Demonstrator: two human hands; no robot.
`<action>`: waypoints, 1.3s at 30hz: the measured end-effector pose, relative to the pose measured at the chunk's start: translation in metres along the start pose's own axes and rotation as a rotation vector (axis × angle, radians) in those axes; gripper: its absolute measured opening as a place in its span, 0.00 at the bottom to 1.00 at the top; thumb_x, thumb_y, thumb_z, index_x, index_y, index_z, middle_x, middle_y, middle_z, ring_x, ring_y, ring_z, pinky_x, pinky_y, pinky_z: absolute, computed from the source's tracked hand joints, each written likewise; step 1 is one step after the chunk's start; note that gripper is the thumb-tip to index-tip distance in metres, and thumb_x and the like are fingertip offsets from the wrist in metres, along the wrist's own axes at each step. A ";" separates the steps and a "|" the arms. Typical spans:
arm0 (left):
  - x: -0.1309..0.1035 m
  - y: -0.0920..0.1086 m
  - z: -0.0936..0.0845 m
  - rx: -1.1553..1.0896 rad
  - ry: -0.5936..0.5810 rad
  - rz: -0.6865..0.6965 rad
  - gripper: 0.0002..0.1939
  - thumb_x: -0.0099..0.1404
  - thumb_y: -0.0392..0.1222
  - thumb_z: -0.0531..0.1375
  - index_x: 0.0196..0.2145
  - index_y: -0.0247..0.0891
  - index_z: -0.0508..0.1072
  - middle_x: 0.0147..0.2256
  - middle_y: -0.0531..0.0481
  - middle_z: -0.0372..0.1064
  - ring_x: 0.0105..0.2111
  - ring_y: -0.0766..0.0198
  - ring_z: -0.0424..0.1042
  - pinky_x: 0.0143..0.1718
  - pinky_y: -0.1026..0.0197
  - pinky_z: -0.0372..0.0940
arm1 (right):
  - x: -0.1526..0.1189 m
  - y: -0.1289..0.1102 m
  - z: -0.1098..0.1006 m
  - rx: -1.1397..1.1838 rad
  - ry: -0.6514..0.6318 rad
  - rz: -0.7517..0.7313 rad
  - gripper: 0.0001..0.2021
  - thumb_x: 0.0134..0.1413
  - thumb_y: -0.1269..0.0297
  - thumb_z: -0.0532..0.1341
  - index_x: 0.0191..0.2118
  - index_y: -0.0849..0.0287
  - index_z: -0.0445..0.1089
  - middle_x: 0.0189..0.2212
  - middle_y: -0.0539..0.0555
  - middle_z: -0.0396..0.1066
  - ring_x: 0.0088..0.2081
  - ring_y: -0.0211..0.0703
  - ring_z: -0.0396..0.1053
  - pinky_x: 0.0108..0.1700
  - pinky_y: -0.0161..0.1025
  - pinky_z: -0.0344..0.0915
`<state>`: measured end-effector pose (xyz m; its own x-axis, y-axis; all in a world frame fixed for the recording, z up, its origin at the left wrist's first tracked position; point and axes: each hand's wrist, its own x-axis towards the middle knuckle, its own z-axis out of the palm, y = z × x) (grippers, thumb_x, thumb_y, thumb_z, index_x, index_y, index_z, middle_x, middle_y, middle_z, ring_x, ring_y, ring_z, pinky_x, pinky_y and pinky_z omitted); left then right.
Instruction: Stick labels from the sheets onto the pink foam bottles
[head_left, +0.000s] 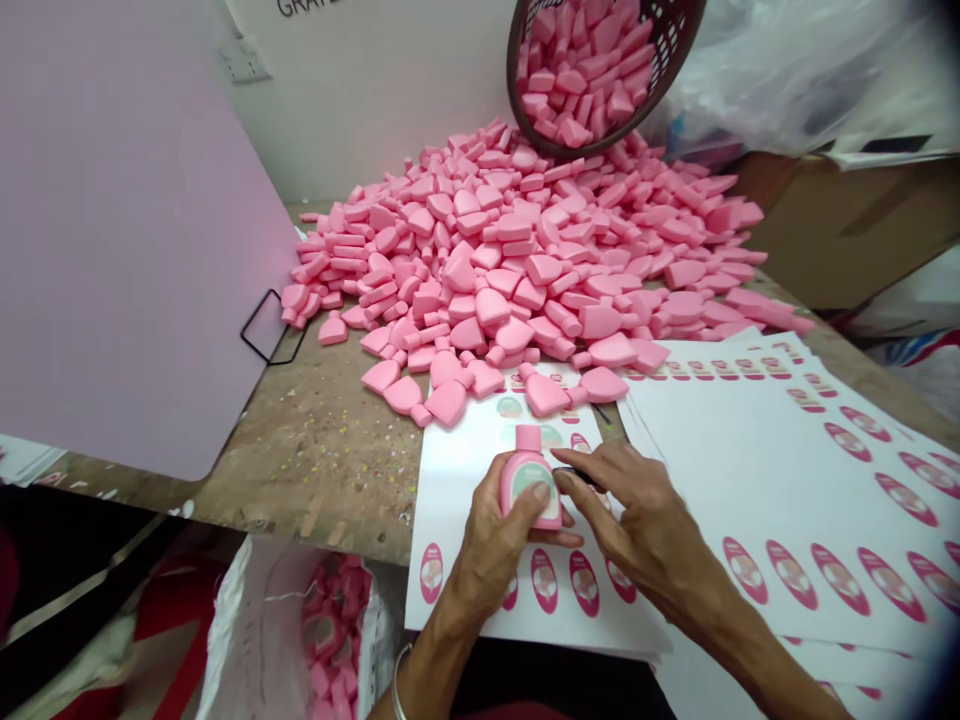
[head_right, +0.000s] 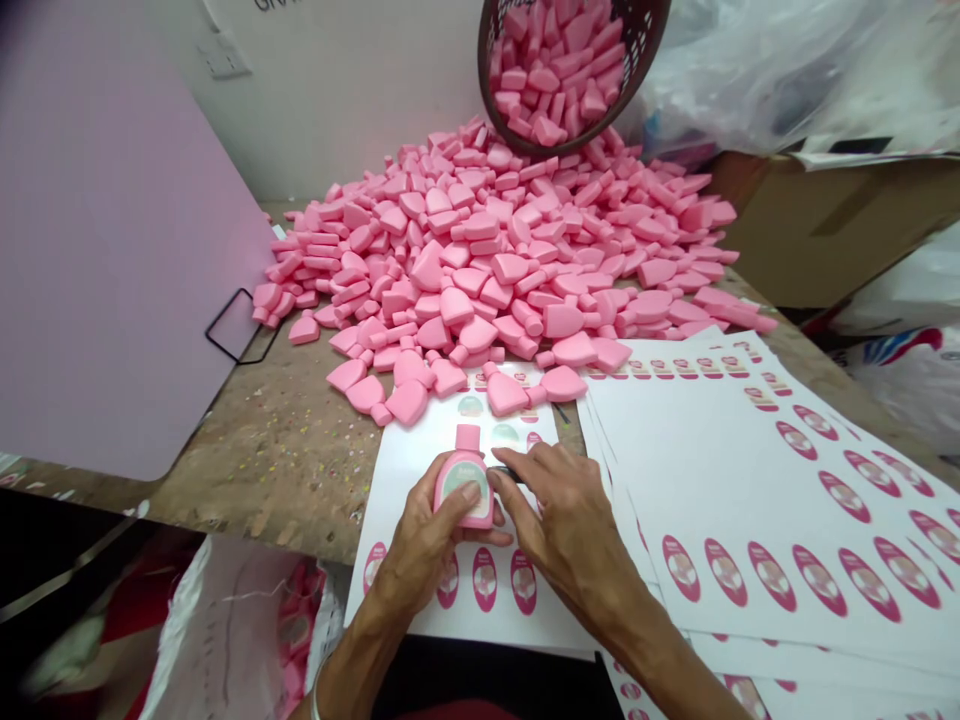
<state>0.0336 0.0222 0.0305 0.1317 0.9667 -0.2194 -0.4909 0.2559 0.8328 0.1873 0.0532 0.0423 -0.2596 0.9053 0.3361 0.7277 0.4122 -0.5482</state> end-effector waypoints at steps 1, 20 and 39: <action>-0.001 0.000 0.000 0.000 -0.011 0.007 0.16 0.61 0.47 0.60 0.44 0.35 0.68 0.34 0.48 0.68 0.31 0.64 0.72 0.30 0.62 0.72 | 0.001 0.001 -0.002 -0.100 0.052 -0.003 0.15 0.59 0.56 0.54 0.44 0.55 0.73 0.30 0.57 0.72 0.35 0.48 0.68 0.41 0.48 0.62; -0.005 0.061 -0.157 1.491 0.922 0.180 0.22 0.64 0.56 0.48 0.36 0.36 0.72 0.40 0.37 0.69 0.44 0.43 0.66 0.46 0.42 0.58 | 0.091 0.055 0.041 -0.447 -0.077 0.172 0.22 0.44 0.47 0.63 0.38 0.60 0.71 0.32 0.60 0.73 0.37 0.54 0.70 0.35 0.45 0.62; -0.004 0.001 -0.028 0.280 0.311 -0.056 0.22 0.55 0.52 0.64 0.40 0.34 0.70 0.33 0.47 0.69 0.28 0.65 0.71 0.29 0.60 0.73 | -0.002 0.035 0.046 -0.121 -0.024 0.121 0.09 0.60 0.58 0.53 0.38 0.57 0.66 0.29 0.54 0.71 0.31 0.45 0.67 0.36 0.42 0.60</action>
<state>0.0086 0.0190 0.0182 -0.1359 0.9169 -0.3753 -0.2314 0.3390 0.9119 0.1842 0.0703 -0.0122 -0.1793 0.9503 0.2545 0.8253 0.2862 -0.4869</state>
